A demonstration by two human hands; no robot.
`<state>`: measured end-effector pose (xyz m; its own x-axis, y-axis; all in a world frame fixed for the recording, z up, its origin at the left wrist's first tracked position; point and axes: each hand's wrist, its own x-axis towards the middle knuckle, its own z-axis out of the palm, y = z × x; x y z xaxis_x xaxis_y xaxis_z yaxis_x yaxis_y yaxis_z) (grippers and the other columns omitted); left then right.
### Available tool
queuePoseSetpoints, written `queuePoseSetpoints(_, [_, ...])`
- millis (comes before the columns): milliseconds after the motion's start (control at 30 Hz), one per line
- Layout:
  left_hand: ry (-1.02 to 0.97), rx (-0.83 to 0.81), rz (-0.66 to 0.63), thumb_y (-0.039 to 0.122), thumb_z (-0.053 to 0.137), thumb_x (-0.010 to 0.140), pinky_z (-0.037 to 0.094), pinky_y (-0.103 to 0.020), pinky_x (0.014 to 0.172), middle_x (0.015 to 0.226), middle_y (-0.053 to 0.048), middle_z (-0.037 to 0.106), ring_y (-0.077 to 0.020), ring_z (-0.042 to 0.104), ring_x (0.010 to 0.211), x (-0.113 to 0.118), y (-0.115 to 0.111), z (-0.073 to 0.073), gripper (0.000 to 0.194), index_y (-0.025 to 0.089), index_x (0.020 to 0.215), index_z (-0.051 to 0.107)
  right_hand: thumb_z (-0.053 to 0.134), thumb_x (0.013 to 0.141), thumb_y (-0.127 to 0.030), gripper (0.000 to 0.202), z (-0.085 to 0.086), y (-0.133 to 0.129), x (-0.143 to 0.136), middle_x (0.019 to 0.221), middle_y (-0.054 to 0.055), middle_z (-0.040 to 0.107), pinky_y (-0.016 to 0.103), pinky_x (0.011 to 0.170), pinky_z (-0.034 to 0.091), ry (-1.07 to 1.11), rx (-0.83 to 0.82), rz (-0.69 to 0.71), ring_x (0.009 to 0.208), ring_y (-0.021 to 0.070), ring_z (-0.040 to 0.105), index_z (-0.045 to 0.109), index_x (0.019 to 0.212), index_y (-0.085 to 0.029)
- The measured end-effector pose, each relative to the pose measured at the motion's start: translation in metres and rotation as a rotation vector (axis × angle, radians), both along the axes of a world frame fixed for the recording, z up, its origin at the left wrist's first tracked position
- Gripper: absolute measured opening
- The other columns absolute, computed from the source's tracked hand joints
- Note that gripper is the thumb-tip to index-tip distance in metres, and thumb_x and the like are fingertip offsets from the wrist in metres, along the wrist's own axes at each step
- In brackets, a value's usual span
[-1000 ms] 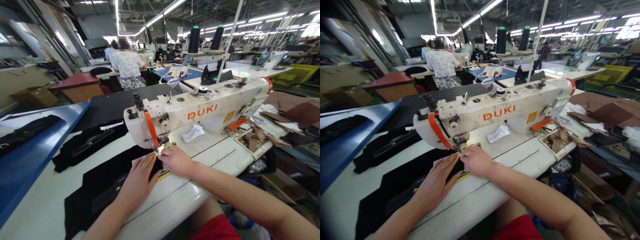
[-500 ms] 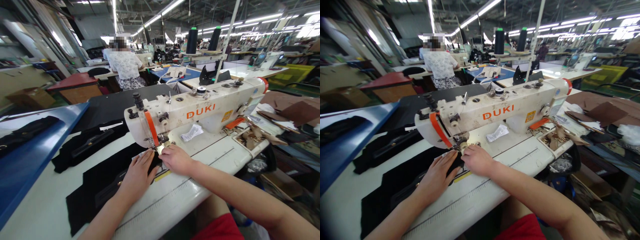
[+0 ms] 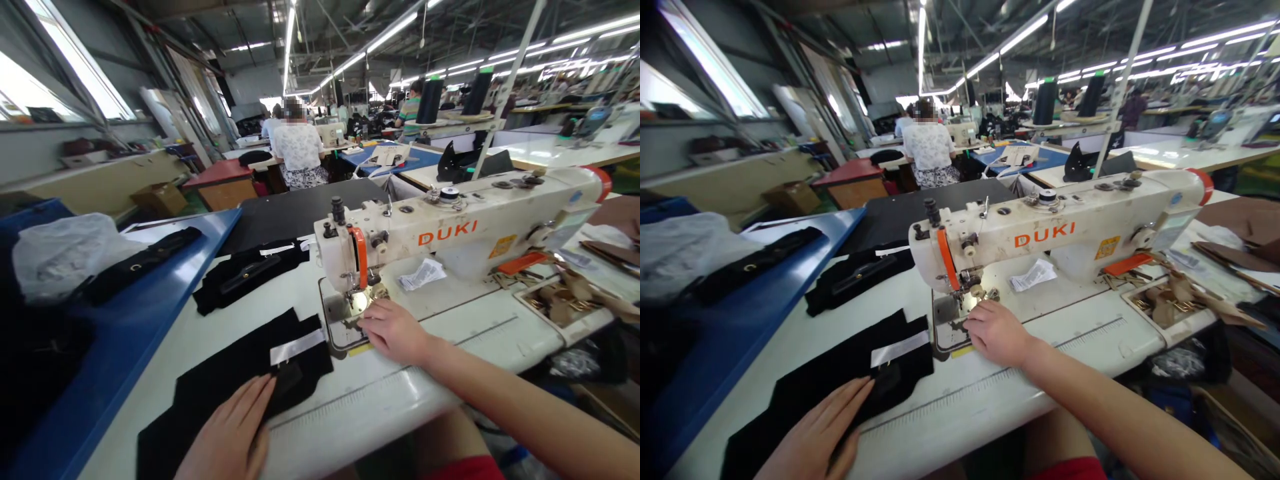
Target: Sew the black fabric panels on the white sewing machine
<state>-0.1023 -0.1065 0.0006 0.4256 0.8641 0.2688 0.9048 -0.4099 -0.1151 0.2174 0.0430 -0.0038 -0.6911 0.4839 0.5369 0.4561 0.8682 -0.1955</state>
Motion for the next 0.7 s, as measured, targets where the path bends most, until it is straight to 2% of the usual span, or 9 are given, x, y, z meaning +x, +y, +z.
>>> queuePoseSetpoints(100, [-0.029,0.032,0.156,0.024,0.042,0.081,0.061,-0.033,0.074,0.098,-0.005,0.076,-0.0243,0.073,0.084,-0.053,0.001,0.014,0.036,0.025,0.102,0.071,0.051,0.087,-0.01,0.018,-0.001,-0.001,-0.001,0.08,0.007,0.063,0.034,0.076,0.047,0.008,-0.016,0.01,0.08,0.0202,0.052,0.068,0.085,-0.017])
queuePoseSetpoints(200, [-0.084,0.171,0.535,0.029,0.036,0.086,0.061,-0.038,0.064,0.087,-0.003,0.076,-0.0259,0.072,0.073,-0.083,0.034,0.064,0.035,0.026,0.098,0.069,0.05,0.087,-0.01,0.019,-0.001,-0.001,-0.002,0.08,0.007,0.063,0.034,0.076,0.047,0.024,-0.044,0.018,0.08,0.0204,0.054,0.068,0.087,-0.016])
queuePoseSetpoints(267, [-0.091,0.261,0.69,0.031,0.035,0.088,0.059,-0.047,0.077,0.103,-0.005,0.073,-0.029,0.071,0.087,-0.082,0.071,0.103,0.038,0.023,0.111,0.064,0.049,0.088,-0.01,0.02,-0.001,-0.001,-0.003,0.081,0.007,0.064,0.034,0.077,0.048,0.035,-0.063,0.025,0.081,0.0206,0.054,0.069,0.089,-0.016])
queuePoseSetpoints(300, [-0.104,0.284,0.694,0.028,0.032,0.09,0.054,-0.05,0.088,0.115,-0.009,0.069,-0.0306,0.067,0.102,-0.075,0.092,0.118,0.042,0.018,0.12,0.059,0.049,0.089,-0.011,0.021,-0.002,-0.001,-0.002,0.082,0.008,0.064,0.034,0.077,0.048,0.039,-0.074,0.023,0.082,0.0207,0.055,0.069,0.089,-0.016])
queuePoseSetpoints(367, [-0.1,0.215,0.633,0.019,0.031,0.09,0.043,-0.049,0.102,0.132,-0.016,0.059,-0.03,0.055,0.122,-0.057,0.134,0.132,0.046,0.009,0.129,0.052,0.048,0.09,-0.012,0.022,-0.004,-0.002,-0.002,0.083,0.008,0.064,0.035,0.077,0.049,0.042,-0.09,0.016,0.082,0.021,0.055,0.069,0.091,-0.016])
queuePoseSetpoints(433, [-0.073,0.128,0.607,0.015,0.033,0.089,0.041,-0.042,0.105,0.133,-0.016,0.058,-0.0264,0.054,0.123,-0.04,0.17,0.121,0.046,0.008,0.129,0.052,0.047,0.091,-0.013,0.023,-0.006,-0.004,-0.001,0.084,0.008,0.064,0.035,0.077,0.05,0.043,-0.094,0.004,0.083,0.0212,0.056,0.069,0.093,-0.017])
queuePoseSetpoints(533, [-0.047,-0.021,0.628,0.029,0.052,0.086,0.046,-0.042,0.098,0.129,-0.014,0.063,-0.0297,0.058,0.118,-0.03,0.202,0.076,0.04,0.016,0.123,0.06,0.045,0.092,-0.013,0.025,-0.012,-0.005,0.001,0.089,0.009,0.066,0.035,0.079,0.052,0.057,-0.079,-0.026,0.086,0.0213,0.06,0.069,0.095,-0.018])
queuePoseSetpoints(633, [-0.047,-0.053,0.684,0.042,0.052,0.087,0.039,-0.05,0.104,0.144,-0.016,0.048,-0.0343,0.045,0.132,-0.032,0.209,0.036,0.054,0.019,0.136,0.05,0.045,0.092,-0.015,0.026,-0.015,-0.003,0.002,0.092,0.009,0.067,0.035,0.078,0.054,0.051,-0.05,-0.036,0.088,0.0217,0.062,0.07,0.096,-0.02])
queuePoseSetpoints(700, [-0.043,-0.031,0.706,0.042,0.048,0.09,0.03,-0.054,0.109,0.153,-0.018,0.034,-0.0347,0.031,0.141,-0.035,0.202,0.026,0.06,0.016,0.144,0.041,0.044,0.093,-0.016,0.026,-0.016,-0.003,0.002,0.093,0.008,0.068,0.034,0.078,0.055,0.042,-0.034,-0.024,0.087,0.0217,0.064,0.07,0.096,-0.021])
